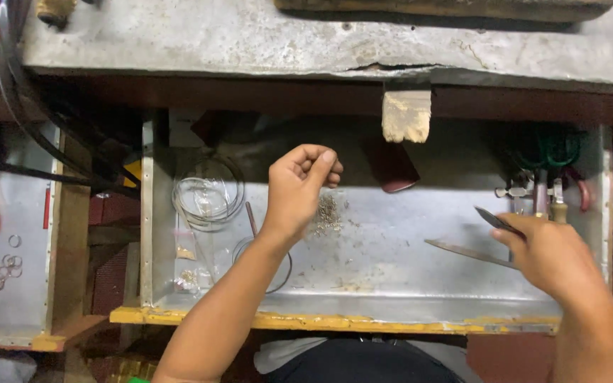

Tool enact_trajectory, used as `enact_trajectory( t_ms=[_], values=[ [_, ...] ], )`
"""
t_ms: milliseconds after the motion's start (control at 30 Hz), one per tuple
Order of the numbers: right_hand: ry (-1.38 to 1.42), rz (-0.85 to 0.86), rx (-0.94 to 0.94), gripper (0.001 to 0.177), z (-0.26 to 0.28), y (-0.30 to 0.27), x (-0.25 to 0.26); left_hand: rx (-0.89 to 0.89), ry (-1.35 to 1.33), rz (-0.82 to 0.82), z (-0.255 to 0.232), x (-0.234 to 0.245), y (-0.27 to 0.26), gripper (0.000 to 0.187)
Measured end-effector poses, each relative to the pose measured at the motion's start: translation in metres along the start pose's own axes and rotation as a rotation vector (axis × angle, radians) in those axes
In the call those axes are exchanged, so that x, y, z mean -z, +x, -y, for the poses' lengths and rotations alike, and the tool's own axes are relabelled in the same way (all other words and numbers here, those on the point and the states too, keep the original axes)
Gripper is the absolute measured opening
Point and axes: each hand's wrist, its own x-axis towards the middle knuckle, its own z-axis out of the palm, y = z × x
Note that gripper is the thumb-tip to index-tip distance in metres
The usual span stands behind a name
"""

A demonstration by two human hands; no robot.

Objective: The person uses pliers to adjust small metal rings and then polishes small metal components by rubbing them against sandpaper on a workbench.

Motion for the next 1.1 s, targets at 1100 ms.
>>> enact_trajectory(
  t_ms=[1100],
  values=[
    [-0.005, -0.526, 0.810, 0.016, 0.117, 0.012, -0.034, -0.680, 0.880, 0.228, 0.017, 0.039, 0.003, 0.009]
  ],
)
